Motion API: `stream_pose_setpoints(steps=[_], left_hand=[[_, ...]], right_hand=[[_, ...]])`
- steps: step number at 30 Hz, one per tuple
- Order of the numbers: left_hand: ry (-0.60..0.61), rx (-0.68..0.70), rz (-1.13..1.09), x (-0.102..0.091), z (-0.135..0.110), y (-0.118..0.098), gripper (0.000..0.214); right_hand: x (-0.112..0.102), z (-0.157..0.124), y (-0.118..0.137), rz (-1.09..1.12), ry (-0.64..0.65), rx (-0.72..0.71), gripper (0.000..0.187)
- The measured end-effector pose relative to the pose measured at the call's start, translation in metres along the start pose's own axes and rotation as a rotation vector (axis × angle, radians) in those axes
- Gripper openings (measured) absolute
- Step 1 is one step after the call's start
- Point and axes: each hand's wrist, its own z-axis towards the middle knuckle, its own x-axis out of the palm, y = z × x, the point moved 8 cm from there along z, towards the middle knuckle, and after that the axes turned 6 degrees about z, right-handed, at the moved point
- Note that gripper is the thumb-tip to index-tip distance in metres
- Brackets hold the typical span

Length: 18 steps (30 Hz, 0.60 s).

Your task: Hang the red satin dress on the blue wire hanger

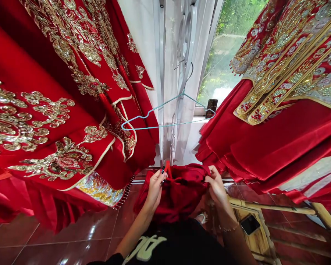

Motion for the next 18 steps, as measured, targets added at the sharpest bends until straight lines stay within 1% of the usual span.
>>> stream_pose_setpoints(steps=[2,3,4,5,6,8,9,10,12,14,15,16,17,18], left_hand=[[0.036,0.009,0.03,0.005,-0.004,-0.004,0.037],[0.057,0.018,0.067,0.009,-0.007,-0.005,0.038],[0.075,0.031,0.11,0.014,-0.009,-0.005,0.039],[0.096,0.045,0.153,0.019,-0.012,-0.006,0.04],[0.124,0.055,0.193,0.025,-0.015,-0.005,0.041],[0.194,0.064,0.268,0.037,-0.022,-0.003,0.043],[0.229,0.065,0.302,0.042,-0.026,-0.002,0.044],[0.259,0.065,0.332,0.046,-0.029,-0.001,0.044],[0.282,0.074,0.376,0.049,-0.034,-0.001,0.041],[0.269,0.099,0.396,0.048,-0.035,-0.005,0.038],[0.255,0.114,0.398,0.045,-0.034,-0.009,0.036],[0.245,0.126,0.396,0.042,-0.032,-0.013,0.033],[0.242,0.132,0.39,0.037,-0.03,-0.018,0.029],[0.243,0.134,0.378,0.031,-0.028,-0.024,0.024]], right_hand=[[-0.025,0.007,0.004,-0.261,-0.09,-0.093,0.031],[-0.03,0.008,0.007,-0.372,-0.109,-0.138,0.036],[-0.029,0.007,0.008,-0.439,-0.082,-0.166,0.038],[-0.021,0.006,0.007,-0.451,0.001,-0.166,0.037],[-0.008,0.003,0.003,-0.41,0.128,-0.135,0.033],[0.027,-0.009,-0.007,-0.24,0.398,-0.026,0.021],[0.043,-0.015,-0.011,-0.153,0.489,0.03,0.018],[0.056,-0.02,-0.015,-0.08,0.538,0.078,0.018],[0.075,-0.024,-0.022,0.04,0.549,0.135,0.023],[0.085,-0.025,-0.028,0.141,0.528,0.153,0.03],[0.087,-0.024,-0.03,0.161,0.515,0.13,0.033],[0.085,-0.021,-0.03,0.146,0.494,0.078,0.033],[0.08,-0.017,-0.027,0.104,0.453,-0.001,0.031],[0.07,-0.011,-0.022,0.046,0.386,-0.097,0.028]])
